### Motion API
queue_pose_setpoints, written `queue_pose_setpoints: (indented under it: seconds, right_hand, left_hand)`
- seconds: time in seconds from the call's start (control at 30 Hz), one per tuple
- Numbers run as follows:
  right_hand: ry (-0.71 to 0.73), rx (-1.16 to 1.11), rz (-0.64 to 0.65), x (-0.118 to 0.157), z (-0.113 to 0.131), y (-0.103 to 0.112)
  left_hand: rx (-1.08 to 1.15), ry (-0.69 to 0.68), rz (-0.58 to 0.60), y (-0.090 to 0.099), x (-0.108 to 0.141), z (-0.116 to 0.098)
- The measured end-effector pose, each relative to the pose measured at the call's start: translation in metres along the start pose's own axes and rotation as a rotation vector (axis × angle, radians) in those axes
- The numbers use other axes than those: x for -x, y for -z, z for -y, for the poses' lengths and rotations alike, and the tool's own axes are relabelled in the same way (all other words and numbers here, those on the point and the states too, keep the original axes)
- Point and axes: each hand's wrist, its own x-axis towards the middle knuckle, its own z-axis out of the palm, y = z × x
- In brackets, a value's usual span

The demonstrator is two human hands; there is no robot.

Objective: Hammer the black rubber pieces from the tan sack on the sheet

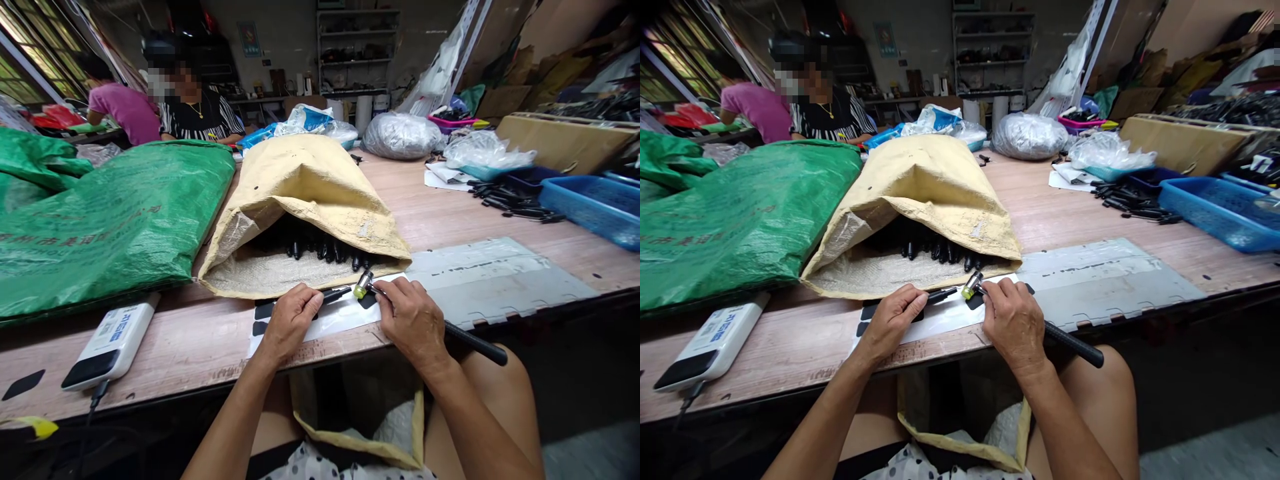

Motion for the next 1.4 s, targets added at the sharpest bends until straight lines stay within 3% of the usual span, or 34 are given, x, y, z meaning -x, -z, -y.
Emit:
queue_pose_setpoints:
  seconds: [0.13, 0.2, 0.3, 0.4, 0.5, 0.63, 0.73, 0.83, 0.97, 1.0, 1.07, 1.17, 1.23, 1.3, 1.4]
  right_hand:
    - [-0.011, 0.019, 0.003, 0.000, 0.001, -0.001]
    - [-0.014, 0.022, 0.010, -0.001, 0.001, 0.000]
    - [-0.014, 0.027, 0.015, -0.001, 0.002, 0.000]
    - [-0.014, 0.036, 0.015, -0.001, 0.002, 0.000]
    - [-0.014, 0.034, 0.010, -0.001, 0.002, -0.001]
    - [-0.016, 0.028, 0.013, 0.000, 0.001, -0.001]
    - [-0.025, 0.025, 0.020, 0.000, 0.001, -0.001]
    - [-0.025, 0.023, 0.026, 0.000, 0.002, 0.000]
    - [-0.014, 0.025, 0.020, 0.000, 0.003, 0.000]
    - [-0.012, 0.025, 0.014, 0.000, 0.003, 0.000]
    - [-0.011, 0.023, 0.001, 0.000, 0.003, 0.000]
    - [-0.014, 0.021, -0.004, 0.000, 0.003, 0.000]
    - [-0.019, 0.018, 0.000, 0.000, 0.003, 0.000]
    - [-0.021, 0.012, 0.004, -0.001, 0.003, -0.001]
    - [-0.024, 0.007, -0.005, -0.001, 0.002, -0.001]
  left_hand:
    - [0.079, -0.025, -0.007, 0.004, 0.004, -0.006]
    - [0.163, -0.027, 0.051, 0.008, 0.013, -0.018]
    - [0.245, 0.004, 0.345, 0.012, 0.038, -0.043]
    - [0.152, 0.033, 0.631, 0.000, 0.066, -0.057]
    - [-0.044, 0.135, 0.665, -0.031, 0.085, -0.041]
    - [-0.233, 0.384, 0.633, -0.082, 0.093, 0.006]
    - [-0.320, 0.453, 0.671, -0.104, 0.095, 0.024]
    - [-0.266, 0.363, 0.697, -0.094, 0.095, 0.006]
    - [0.036, 0.109, 0.766, -0.037, 0.073, -0.048]
    - [0.131, 0.070, 0.756, -0.021, 0.061, -0.058]
    - [0.190, 0.063, 0.618, 0.007, 0.029, -0.067]
    - [-0.131, 0.199, 0.021, 0.029, -0.029, -0.049]
    - [-0.393, 0.341, -0.264, 0.032, -0.065, -0.028]
    - [-0.536, 0.443, -0.329, 0.030, -0.090, -0.009]
    - [-0.606, 0.507, -0.274, 0.027, -0.104, 0.004]
